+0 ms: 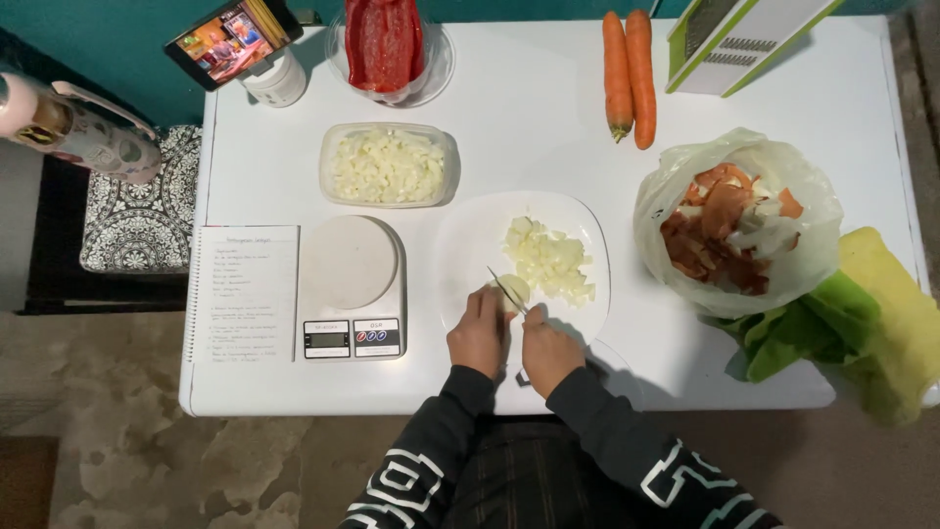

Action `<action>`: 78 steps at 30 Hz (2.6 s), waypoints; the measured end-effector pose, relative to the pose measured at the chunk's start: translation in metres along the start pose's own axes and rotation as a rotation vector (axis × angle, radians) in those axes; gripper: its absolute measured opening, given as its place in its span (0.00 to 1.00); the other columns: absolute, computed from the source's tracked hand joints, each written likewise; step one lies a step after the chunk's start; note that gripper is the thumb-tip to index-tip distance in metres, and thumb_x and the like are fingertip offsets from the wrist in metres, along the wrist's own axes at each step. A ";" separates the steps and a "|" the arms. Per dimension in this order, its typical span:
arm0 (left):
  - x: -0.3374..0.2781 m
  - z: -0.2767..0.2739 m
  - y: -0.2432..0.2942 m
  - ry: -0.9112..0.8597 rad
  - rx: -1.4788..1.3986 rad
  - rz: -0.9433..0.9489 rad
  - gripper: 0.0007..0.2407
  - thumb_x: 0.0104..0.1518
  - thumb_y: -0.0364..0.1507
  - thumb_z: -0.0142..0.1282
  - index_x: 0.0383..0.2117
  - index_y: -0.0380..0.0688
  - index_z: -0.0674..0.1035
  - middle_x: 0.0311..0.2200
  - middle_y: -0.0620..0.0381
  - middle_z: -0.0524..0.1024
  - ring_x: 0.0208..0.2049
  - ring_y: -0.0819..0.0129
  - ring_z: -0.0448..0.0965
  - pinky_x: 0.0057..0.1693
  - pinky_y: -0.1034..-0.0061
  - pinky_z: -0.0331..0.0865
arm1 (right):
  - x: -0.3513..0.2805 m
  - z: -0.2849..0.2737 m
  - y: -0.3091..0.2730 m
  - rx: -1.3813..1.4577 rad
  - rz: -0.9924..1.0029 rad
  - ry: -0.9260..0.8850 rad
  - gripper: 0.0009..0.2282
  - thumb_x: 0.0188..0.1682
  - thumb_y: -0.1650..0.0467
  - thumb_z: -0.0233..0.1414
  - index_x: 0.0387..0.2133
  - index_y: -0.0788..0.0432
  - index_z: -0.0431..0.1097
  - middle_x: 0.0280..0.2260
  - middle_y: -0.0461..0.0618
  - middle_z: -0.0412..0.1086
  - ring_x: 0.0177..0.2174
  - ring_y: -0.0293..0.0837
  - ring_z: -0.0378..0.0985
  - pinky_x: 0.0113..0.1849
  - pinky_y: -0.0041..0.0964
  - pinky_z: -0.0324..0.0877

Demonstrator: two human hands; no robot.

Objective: Chop onions on a plate using a knife and transfer the pieces into a container.

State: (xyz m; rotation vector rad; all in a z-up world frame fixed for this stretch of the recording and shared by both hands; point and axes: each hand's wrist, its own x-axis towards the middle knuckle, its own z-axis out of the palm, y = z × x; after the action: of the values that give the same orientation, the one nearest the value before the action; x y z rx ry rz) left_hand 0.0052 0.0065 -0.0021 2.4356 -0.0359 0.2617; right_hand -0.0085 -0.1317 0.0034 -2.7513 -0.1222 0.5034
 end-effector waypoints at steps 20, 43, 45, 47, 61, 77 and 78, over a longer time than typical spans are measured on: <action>0.001 -0.012 0.009 -0.015 0.014 0.059 0.14 0.56 0.27 0.62 0.49 0.56 0.82 0.52 0.52 0.77 0.40 0.60 0.84 0.37 0.67 0.78 | -0.077 -0.020 0.035 -0.140 0.100 -0.036 0.19 0.53 0.70 0.43 0.54 0.73 0.59 0.27 0.63 0.77 0.26 0.61 0.82 0.30 0.54 0.77; 0.006 -0.027 0.013 -0.122 -0.087 -0.028 0.17 0.53 0.27 0.62 0.50 0.51 0.78 0.51 0.51 0.76 0.42 0.52 0.82 0.40 0.61 0.78 | -0.083 -0.059 0.017 -0.195 0.128 -0.074 0.21 0.55 0.64 0.44 0.54 0.71 0.60 0.24 0.61 0.76 0.26 0.64 0.79 0.30 0.60 0.74; 0.005 -0.025 0.010 -0.088 -0.182 -0.092 0.19 0.53 0.29 0.64 0.52 0.47 0.75 0.51 0.52 0.77 0.42 0.51 0.81 0.42 0.61 0.76 | -0.077 -0.074 0.010 -0.137 0.112 0.013 0.22 0.55 0.65 0.44 0.56 0.72 0.58 0.22 0.63 0.76 0.24 0.65 0.79 0.29 0.61 0.73; 0.007 -0.017 0.003 -0.075 -0.201 -0.113 0.18 0.54 0.31 0.64 0.51 0.46 0.75 0.51 0.53 0.77 0.42 0.52 0.82 0.43 0.61 0.76 | -0.070 -0.080 0.001 -0.112 0.118 0.032 0.22 0.55 0.65 0.44 0.56 0.71 0.58 0.22 0.64 0.75 0.23 0.66 0.78 0.28 0.61 0.72; 0.001 -0.005 -0.004 -0.044 -0.188 -0.145 0.18 0.51 0.33 0.67 0.46 0.43 0.75 0.50 0.57 0.79 0.37 0.57 0.84 0.38 0.65 0.77 | -0.044 -0.028 0.002 -0.059 -0.024 0.028 0.15 0.56 0.67 0.44 0.48 0.70 0.59 0.24 0.64 0.74 0.24 0.69 0.77 0.28 0.66 0.69; -0.003 0.000 -0.009 0.008 -0.088 -0.045 0.12 0.58 0.31 0.62 0.46 0.45 0.77 0.48 0.58 0.79 0.35 0.55 0.83 0.35 0.65 0.77 | -0.014 0.006 0.008 -0.097 -0.059 0.069 0.17 0.51 0.74 0.44 0.50 0.76 0.57 0.26 0.66 0.75 0.25 0.66 0.79 0.30 0.59 0.73; -0.004 0.001 -0.009 0.005 -0.090 -0.047 0.12 0.57 0.31 0.63 0.45 0.44 0.77 0.48 0.58 0.79 0.35 0.55 0.83 0.34 0.65 0.77 | -0.014 0.002 0.005 -0.125 -0.079 0.101 0.20 0.49 0.74 0.45 0.53 0.77 0.56 0.25 0.66 0.75 0.25 0.64 0.79 0.30 0.58 0.74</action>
State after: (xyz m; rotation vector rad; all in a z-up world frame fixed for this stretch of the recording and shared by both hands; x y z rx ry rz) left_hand 0.0026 0.0122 -0.0090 2.3428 0.0120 0.2402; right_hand -0.0221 -0.1378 0.0047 -2.8740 -0.2444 0.3453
